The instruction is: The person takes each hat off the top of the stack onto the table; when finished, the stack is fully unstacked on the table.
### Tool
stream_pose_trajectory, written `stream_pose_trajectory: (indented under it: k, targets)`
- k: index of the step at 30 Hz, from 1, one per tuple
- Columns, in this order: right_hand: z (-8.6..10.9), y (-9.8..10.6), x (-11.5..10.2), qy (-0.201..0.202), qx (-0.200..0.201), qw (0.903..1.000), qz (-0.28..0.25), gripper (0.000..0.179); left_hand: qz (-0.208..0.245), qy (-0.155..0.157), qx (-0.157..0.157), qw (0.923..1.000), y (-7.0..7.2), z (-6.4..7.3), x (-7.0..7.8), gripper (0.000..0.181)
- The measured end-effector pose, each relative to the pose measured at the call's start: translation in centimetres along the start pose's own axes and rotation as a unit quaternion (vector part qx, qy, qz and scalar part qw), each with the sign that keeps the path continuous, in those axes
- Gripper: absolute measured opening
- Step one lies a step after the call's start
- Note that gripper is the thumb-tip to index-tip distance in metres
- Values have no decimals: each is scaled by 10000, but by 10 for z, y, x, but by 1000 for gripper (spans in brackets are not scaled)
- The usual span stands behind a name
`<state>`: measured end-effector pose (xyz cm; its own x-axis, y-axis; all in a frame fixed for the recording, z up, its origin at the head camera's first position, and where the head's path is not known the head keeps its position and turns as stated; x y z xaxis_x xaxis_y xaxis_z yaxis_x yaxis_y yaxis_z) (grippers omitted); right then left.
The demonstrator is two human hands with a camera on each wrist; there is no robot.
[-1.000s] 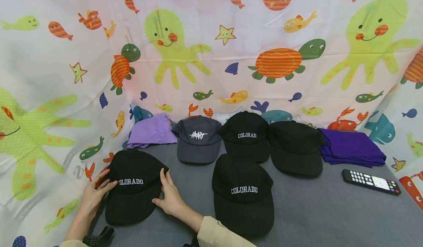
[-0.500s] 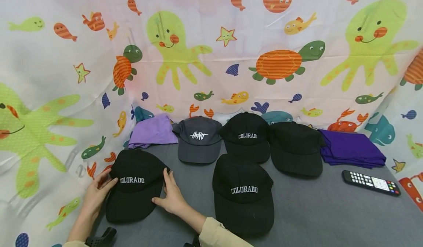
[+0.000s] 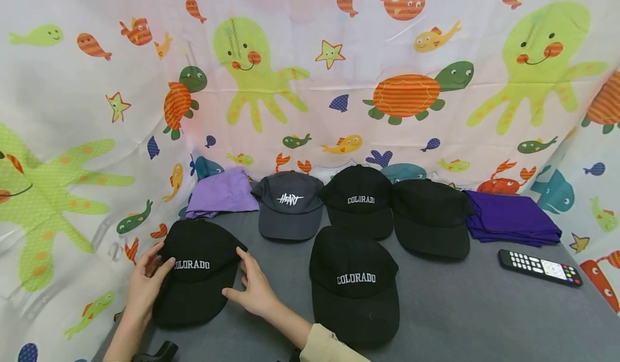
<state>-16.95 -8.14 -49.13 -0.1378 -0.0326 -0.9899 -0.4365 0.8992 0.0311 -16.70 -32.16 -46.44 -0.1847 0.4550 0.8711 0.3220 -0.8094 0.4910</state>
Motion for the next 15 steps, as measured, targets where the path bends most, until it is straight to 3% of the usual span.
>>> stream_pose_trajectory:
  k: [8, 15]
  targets:
    - [8, 9, -13, 206, -54, 9993, 298, 75, 246, -433, 350, 9981, -16, 12, 17, 54]
    - [21, 21, -23, 540, -199, 9975, 416, 70, 369, -1060, 543, 9922, -35, 25, 34, 49]
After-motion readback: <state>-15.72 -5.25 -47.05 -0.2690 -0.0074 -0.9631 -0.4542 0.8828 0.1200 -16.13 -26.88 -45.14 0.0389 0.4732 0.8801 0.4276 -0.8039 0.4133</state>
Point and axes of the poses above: each hand's wrist, its own z-axis away from the middle knuckle, its own y-axis out of the back of the hand, x = y × z, the point moved 1 cm from there along -z, towards the middle knuckle, and after that the axes turned 7 degrees about -z, right-handed, at the moved point
